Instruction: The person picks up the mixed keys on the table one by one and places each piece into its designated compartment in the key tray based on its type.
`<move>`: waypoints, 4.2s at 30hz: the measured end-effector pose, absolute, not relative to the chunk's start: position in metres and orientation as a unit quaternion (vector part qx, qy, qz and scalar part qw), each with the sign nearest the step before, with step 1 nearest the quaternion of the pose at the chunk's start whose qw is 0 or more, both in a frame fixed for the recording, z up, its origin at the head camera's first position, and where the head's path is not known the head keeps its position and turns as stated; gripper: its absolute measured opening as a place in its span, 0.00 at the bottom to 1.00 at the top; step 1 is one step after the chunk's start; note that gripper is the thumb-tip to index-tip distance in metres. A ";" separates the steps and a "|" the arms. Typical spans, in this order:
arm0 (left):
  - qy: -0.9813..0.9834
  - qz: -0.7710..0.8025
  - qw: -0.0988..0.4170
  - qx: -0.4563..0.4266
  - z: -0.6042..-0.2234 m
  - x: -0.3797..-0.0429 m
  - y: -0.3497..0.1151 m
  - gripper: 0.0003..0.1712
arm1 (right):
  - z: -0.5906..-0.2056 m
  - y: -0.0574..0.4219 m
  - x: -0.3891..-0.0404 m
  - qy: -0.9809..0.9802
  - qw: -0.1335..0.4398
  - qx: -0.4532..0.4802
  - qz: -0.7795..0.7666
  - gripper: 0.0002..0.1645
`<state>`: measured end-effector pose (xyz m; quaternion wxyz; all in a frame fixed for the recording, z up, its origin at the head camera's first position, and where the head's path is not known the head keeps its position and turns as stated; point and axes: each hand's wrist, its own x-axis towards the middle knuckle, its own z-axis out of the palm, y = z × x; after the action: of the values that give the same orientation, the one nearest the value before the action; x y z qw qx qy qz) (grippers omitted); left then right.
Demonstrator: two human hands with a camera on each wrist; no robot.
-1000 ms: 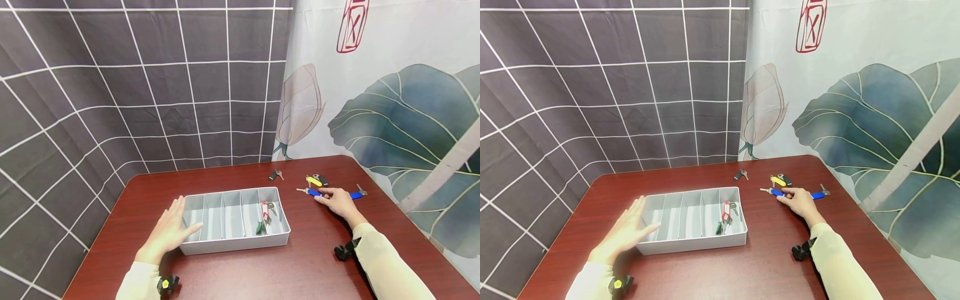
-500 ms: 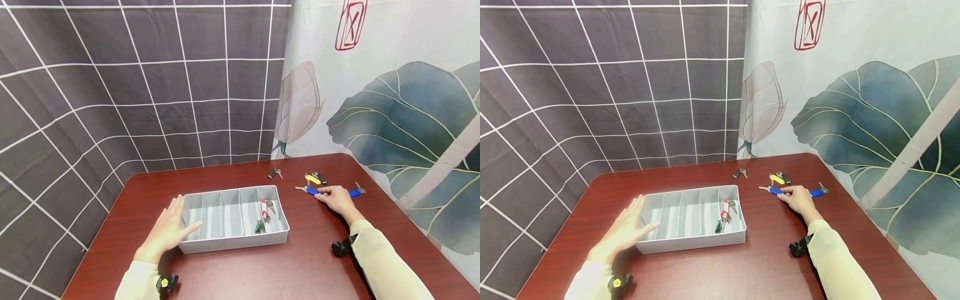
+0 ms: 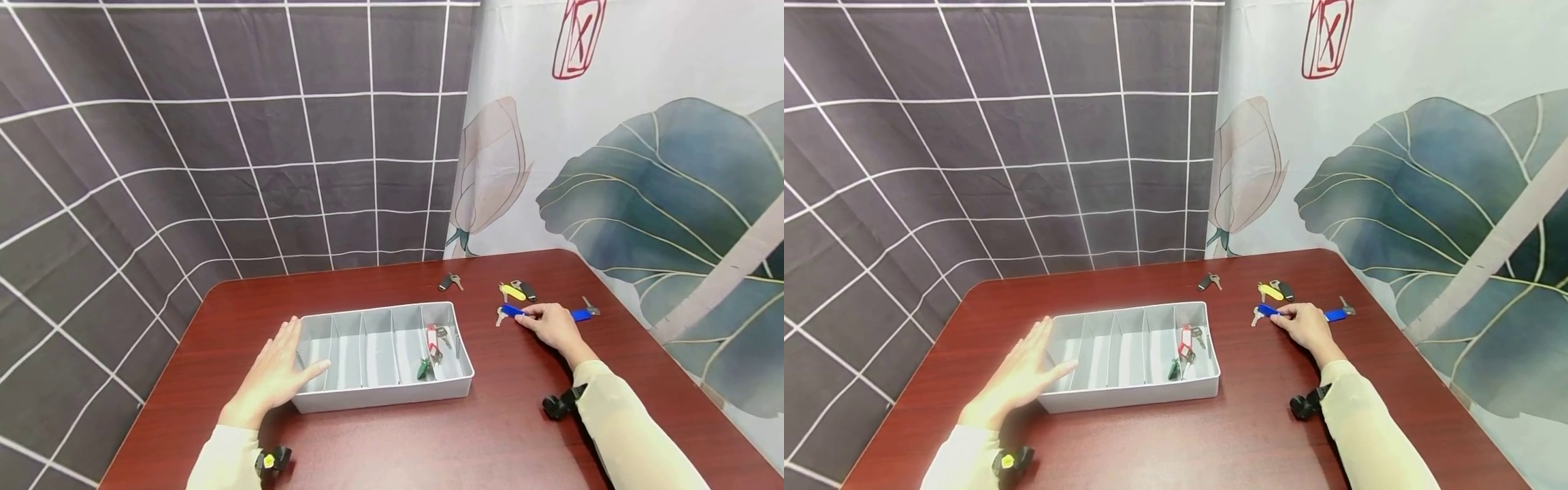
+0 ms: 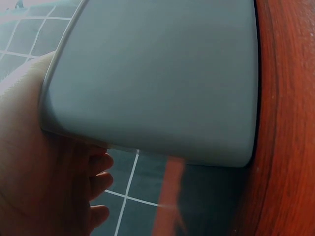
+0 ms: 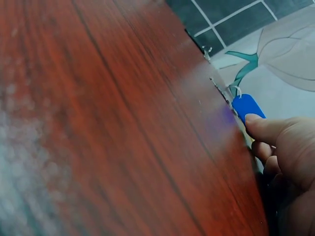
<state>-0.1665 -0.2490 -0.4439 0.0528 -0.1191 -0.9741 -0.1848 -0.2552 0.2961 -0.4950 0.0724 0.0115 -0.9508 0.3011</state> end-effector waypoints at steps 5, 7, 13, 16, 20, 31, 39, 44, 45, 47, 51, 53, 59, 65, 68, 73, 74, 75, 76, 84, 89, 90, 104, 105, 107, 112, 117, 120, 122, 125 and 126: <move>-0.974 -0.186 0.054 -0.121 -0.446 -0.166 -0.249 0.65 | -0.494 0.296 -0.252 -0.948 0.068 0.012 0.309 0.23; -0.974 -0.186 0.055 -0.121 -0.447 -0.166 -0.249 0.65 | -0.493 0.295 -0.252 -0.947 0.065 0.011 0.314 0.23; -0.973 -0.188 0.055 -0.123 -0.447 -0.167 -0.250 0.65 | -0.492 0.296 -0.251 -0.943 0.066 0.007 0.326 0.25; -0.973 -0.188 0.056 -0.123 -0.445 -0.167 -0.250 0.65 | -0.491 0.296 -0.251 -0.941 0.070 0.010 0.331 0.26; -0.973 -0.186 0.054 -0.123 -0.444 -0.168 -0.250 0.65 | -0.492 0.296 -0.252 -0.937 0.064 0.008 0.344 0.28; -0.974 -0.185 0.052 -0.123 -0.442 -0.167 -0.251 0.65 | -0.488 0.289 -0.252 -0.929 0.045 0.006 0.368 0.32; -0.974 -0.185 0.049 -0.123 -0.444 -0.166 -0.250 0.64 | -0.470 0.275 -0.248 -0.925 0.058 0.018 0.374 0.30; -0.974 -0.184 0.051 -0.126 -0.442 -0.168 -0.249 0.64 | -0.456 0.264 -0.247 -0.928 0.092 0.043 0.360 0.27; -0.974 -0.183 0.053 -0.127 -0.441 -0.168 -0.249 0.64 | -0.453 0.261 -0.248 -0.927 0.098 0.048 0.359 0.27; -0.974 -0.182 0.054 -0.127 -0.440 -0.169 -0.248 0.63 | -0.447 0.255 -0.248 -0.925 0.108 0.056 0.359 0.25; -0.974 -0.183 0.055 -0.125 -0.439 -0.169 -0.248 0.63 | -0.436 0.244 -0.247 -0.918 0.117 0.070 0.373 0.23; -0.974 -0.184 0.053 -0.122 -0.439 -0.168 -0.248 0.63 | -0.431 0.239 -0.246 -0.915 0.118 0.076 0.379 0.24; -0.974 -0.187 0.050 -0.120 -0.440 -0.167 -0.249 0.64 | -0.421 0.228 -0.245 -0.911 0.110 0.082 0.389 0.25; -0.974 -0.187 0.050 -0.120 -0.440 -0.167 -0.250 0.66 | -0.410 0.217 -0.242 -0.902 0.120 0.102 0.403 0.21; -0.974 -0.184 0.050 -0.120 -0.440 -0.167 -0.250 0.66 | -0.403 0.210 -0.240 -0.897 0.124 0.114 0.408 0.20; -0.975 -0.183 0.049 -0.120 -0.441 -0.167 -0.250 0.66 | -0.393 0.199 -0.238 -0.891 0.129 0.134 0.414 0.16; -0.975 -0.182 0.050 -0.120 -0.441 -0.167 -0.250 0.66 | -0.391 0.197 -0.238 -0.890 0.129 0.137 0.415 0.16; -0.974 -0.183 0.051 -0.120 -0.441 -0.167 -0.250 0.66 | -0.390 0.195 -0.237 -0.889 0.129 0.141 0.416 0.15; -0.974 -0.183 0.052 -0.121 -0.441 -0.167 -0.250 0.66 | -0.388 0.193 -0.237 -0.888 0.129 0.144 0.417 0.14; -0.974 -0.185 0.055 -0.122 -0.443 -0.167 -0.250 0.66 | -0.379 0.178 -0.235 -0.891 0.131 0.177 0.396 0.11; -0.973 -0.187 0.057 -0.123 -0.443 -0.167 -0.251 0.66 | -0.373 0.166 -0.232 -0.888 0.135 0.194 0.394 0.11; -0.973 -0.187 0.057 -0.123 -0.443 -0.167 -0.251 0.66 | -0.372 0.163 -0.232 -0.887 0.134 0.197 0.397 0.11; -0.972 -0.192 0.056 -0.123 -0.443 -0.166 -0.252 0.64 | -0.359 0.111 -0.232 -0.863 0.063 0.244 0.439 0.08; -0.972 -0.193 0.057 -0.123 -0.444 -0.166 -0.252 0.64 | -0.359 0.107 -0.232 -0.862 0.059 0.246 0.440 0.09; -0.972 -0.192 0.058 -0.123 -0.444 -0.166 -0.252 0.64 | -0.359 0.100 -0.234 -0.859 0.051 0.249 0.444 0.08; -0.972 -0.190 0.060 -0.123 -0.444 -0.167 -0.252 0.65 | -0.358 0.083 -0.238 -0.856 0.030 0.258 0.446 0.09; -0.972 -0.192 0.057 -0.122 -0.443 -0.167 -0.251 0.63 | -0.361 0.073 -0.241 -0.856 0.009 0.261 0.445 0.09; -0.972 -0.191 0.057 -0.122 -0.443 -0.167 -0.251 0.62 | -0.365 0.069 -0.244 -0.852 -0.001 0.266 0.451 0.09; -0.972 -0.192 0.058 -0.122 -0.442 -0.167 -0.251 0.62 | -0.367 0.067 -0.246 -0.848 -0.009 0.267 0.457 0.10; -0.972 -0.192 0.057 -0.121 -0.442 -0.166 -0.251 0.63 | -0.371 0.064 -0.250 -0.846 -0.027 0.265 0.462 0.11; -0.972 -0.192 0.057 -0.121 -0.442 -0.166 -0.251 0.64 | -0.372 0.064 -0.251 -0.846 -0.034 0.264 0.462 0.11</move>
<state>-0.1663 -0.2512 -0.4420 0.0570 -0.1209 -0.9722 -0.1923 -0.2513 0.0637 -0.3720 -0.0345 0.2640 -0.8459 0.4621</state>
